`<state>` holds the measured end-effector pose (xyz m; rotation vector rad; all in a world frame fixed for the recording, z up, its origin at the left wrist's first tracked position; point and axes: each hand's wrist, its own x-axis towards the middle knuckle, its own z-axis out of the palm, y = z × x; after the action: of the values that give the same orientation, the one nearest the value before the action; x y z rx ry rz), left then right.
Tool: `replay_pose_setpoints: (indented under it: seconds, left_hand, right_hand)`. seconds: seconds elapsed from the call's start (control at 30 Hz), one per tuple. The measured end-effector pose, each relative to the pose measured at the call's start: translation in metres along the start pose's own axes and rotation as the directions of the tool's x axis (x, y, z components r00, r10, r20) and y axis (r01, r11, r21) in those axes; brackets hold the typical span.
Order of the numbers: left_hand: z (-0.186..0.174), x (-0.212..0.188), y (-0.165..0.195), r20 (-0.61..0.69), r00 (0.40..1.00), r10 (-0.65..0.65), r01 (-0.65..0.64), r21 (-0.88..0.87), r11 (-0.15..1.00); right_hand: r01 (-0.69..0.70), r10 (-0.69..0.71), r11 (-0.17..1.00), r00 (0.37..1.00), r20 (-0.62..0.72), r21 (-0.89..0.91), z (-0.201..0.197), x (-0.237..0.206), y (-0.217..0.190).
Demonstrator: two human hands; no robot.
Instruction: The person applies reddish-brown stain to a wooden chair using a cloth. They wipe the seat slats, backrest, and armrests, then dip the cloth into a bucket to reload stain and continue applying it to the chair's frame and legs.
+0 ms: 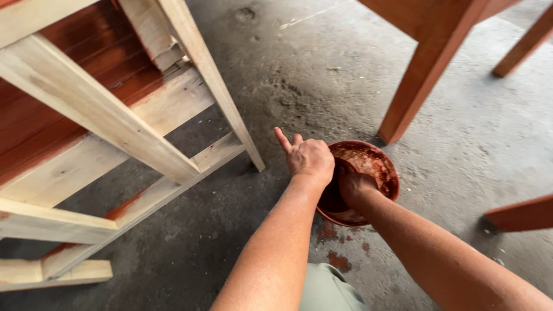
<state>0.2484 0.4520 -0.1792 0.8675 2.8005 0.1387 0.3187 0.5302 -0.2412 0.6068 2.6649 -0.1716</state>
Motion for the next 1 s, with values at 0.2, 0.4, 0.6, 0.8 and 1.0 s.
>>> replay_pose_setpoints:
  seconds: [0.2, 0.4, 0.6, 0.8, 1.0]
  left_hand:
    - [0.012, 0.007, -0.005, -0.065, 0.998, 0.028, -0.030, -0.031, 0.999]
    - [0.013, 0.002, -0.002, -0.017, 1.000, 0.005, -0.007, -0.078, 0.997]
    - [0.002, 0.005, -0.012, 0.051, 0.997, -0.052, 0.058, -0.132, 0.990]
    - [-0.005, 0.012, -0.029, 0.220, 0.963, -0.157, 0.221, -0.307, 0.926]
    - [-0.002, 0.020, -0.052, 0.247, 0.960, -0.136, 0.218, -0.347, 0.912]
  right_hand:
    - [-0.044, 0.045, 0.995, 0.999, -0.004, 0.091, 0.007, 0.018, 0.005]
    - [-0.138, 0.107, 0.964, 0.984, 0.145, 0.229, 0.014, 0.020, 0.006]
    - [0.172, -0.153, 0.983, 0.964, 0.217, -0.071, -0.001, 0.024, -0.001]
    - [0.047, -0.029, 0.996, 0.970, 0.243, -0.072, -0.067, 0.024, 0.017]
    - [0.100, -0.123, 0.950, 0.990, 0.062, 0.297, -0.130, 0.015, 0.039]
